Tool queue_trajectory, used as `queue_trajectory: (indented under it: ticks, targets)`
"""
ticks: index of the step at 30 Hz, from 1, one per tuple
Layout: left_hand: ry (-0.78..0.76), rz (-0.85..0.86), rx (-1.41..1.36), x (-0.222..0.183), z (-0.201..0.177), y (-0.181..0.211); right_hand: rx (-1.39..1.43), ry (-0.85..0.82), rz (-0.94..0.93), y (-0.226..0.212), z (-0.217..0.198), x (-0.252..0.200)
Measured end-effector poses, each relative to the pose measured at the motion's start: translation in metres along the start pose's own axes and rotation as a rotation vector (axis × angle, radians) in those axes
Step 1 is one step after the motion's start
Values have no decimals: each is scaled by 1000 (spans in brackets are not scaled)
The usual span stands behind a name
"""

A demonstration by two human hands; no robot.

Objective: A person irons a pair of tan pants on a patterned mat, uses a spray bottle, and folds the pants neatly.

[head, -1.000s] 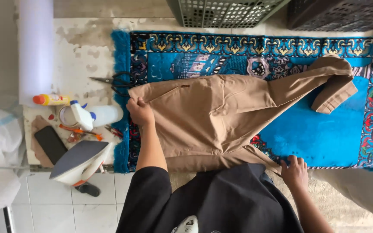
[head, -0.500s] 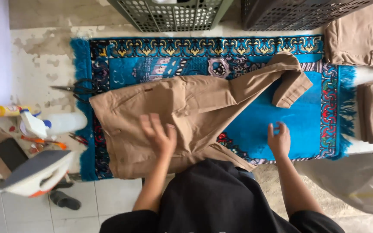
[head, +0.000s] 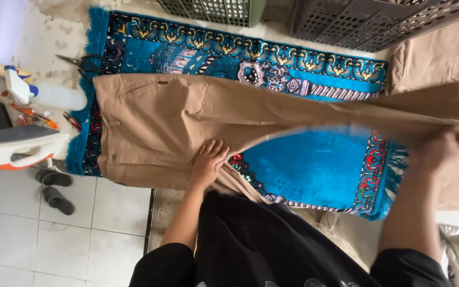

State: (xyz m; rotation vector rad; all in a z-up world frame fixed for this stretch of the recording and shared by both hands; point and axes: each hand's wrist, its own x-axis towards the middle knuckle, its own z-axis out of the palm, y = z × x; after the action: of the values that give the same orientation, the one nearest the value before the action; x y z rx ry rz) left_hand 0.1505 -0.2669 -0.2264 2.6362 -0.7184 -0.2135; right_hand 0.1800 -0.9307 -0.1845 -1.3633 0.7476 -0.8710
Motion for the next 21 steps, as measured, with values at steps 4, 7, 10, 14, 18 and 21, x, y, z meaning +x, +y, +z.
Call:
queue_trajectory:
  ticks: [4,7,10,14,18,21]
  targets:
    - [-49,-87,-182,-2,-5,11,-641,-112,-462,-45,-49,31]
    - [5,-202,-223,-12,-7,26,-1461,-320,-343,-12,-80,43]
    - [93,-249,-204,-10,-7,42,-1537,-472,196,-13,-83,17]
    - [102,-207,14,1,-6,76,-1527,-463,528,-16,-83,5]
    - [160,9,47,30,17,104,-1520,-401,319,-4,-98,6]
    - [100,69,43,43,50,111,-1485,-321,-102,-15,-89,8]
